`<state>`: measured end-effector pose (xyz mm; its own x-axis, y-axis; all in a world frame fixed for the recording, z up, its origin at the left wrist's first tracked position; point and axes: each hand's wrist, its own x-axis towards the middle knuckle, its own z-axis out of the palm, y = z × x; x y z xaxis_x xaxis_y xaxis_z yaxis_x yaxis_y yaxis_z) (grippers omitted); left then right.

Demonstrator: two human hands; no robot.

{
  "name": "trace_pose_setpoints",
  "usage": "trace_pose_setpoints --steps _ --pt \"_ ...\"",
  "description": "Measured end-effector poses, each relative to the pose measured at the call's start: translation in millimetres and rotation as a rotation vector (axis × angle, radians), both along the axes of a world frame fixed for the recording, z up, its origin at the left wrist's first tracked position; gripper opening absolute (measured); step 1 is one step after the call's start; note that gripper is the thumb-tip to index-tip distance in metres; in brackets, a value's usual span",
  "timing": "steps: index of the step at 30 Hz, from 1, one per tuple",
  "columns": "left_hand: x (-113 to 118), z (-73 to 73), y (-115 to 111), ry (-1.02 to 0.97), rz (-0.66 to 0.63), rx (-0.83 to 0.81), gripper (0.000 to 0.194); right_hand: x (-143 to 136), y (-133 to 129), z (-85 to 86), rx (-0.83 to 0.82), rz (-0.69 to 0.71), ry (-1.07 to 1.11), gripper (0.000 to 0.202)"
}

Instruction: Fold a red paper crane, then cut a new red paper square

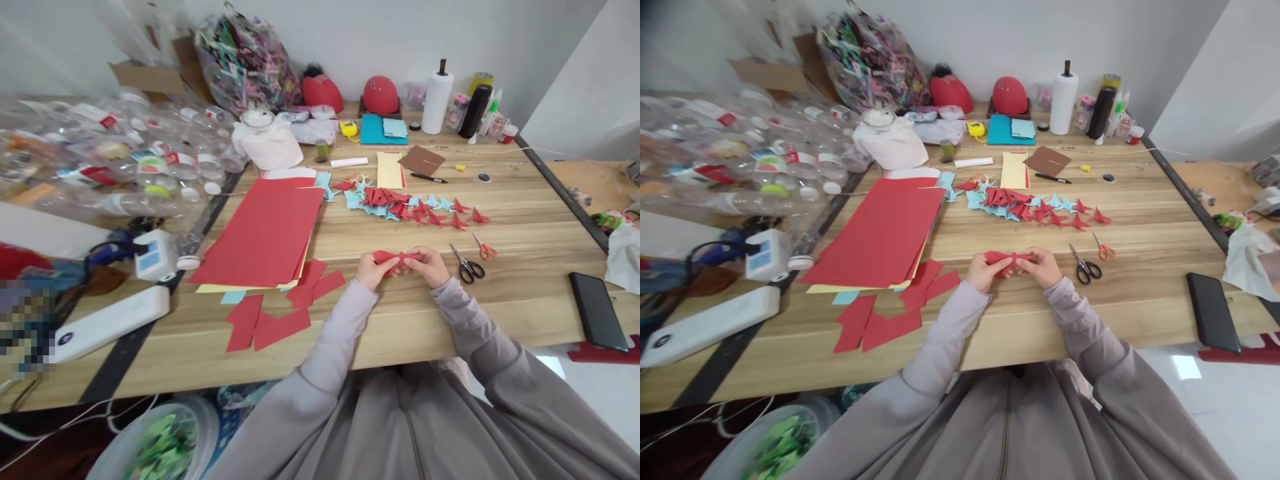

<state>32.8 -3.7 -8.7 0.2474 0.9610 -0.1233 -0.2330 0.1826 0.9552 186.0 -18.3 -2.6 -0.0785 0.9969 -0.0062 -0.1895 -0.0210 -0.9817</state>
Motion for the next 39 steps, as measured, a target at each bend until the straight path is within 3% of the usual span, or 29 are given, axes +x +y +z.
trace_pose_setpoints --steps 11,26,39 --pt "5.9 7.7 -7.2 -0.072 0.011 -0.018 0.036 -5.4 -2.2 -5.4 0.007 -0.024 0.141 0.032" --pt "7.5 1.1 -7.1 -0.099 0.063 0.059 0.03 -5.9 -6.8 1.2 0.07 0.004 0.136 0.028" --pt "2.5 10.2 -6.9 -0.155 -0.031 0.126 0.025 -0.8 -6.2 -3.2 0.044 0.042 0.222 0.019"
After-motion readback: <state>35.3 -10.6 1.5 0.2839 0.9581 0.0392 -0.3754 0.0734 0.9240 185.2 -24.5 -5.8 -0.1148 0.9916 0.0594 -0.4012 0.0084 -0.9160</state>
